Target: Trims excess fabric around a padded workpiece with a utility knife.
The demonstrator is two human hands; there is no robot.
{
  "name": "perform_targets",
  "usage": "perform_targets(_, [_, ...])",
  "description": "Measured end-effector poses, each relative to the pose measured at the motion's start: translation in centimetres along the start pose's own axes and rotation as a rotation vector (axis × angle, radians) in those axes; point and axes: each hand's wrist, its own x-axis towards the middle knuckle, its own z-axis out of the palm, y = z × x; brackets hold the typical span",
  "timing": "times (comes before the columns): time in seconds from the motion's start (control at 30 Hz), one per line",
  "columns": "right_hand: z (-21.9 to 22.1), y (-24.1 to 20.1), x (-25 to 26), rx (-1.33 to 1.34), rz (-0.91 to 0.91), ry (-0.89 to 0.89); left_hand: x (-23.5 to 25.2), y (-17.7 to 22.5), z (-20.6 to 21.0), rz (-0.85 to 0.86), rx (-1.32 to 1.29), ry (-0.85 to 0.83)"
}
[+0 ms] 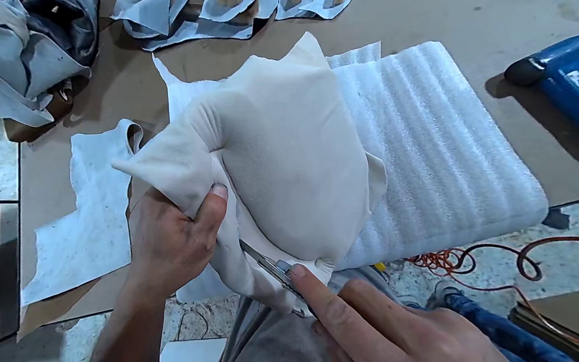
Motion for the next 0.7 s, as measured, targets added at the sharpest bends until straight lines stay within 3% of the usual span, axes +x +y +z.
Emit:
perform_targets(0.13, [1.1, 0.2, 0.9, -0.063, -0.036, 0.066, 0.0, 0.6, 0.1, 0.017, -0.009, -0.013])
perform_targets(0.53, [-1.4, 0.9, -0.3, -0.009, -0.018, -0.085, 1.0, 1.4, -0.1, 0.057, 0.04, -0.058])
perform_targets(0.7, [-0.1, 1.1, 0.4, -0.036, -0.048, -0.028, 1.1, 2.0, 0.3, 0.058, 0.042, -0.064])
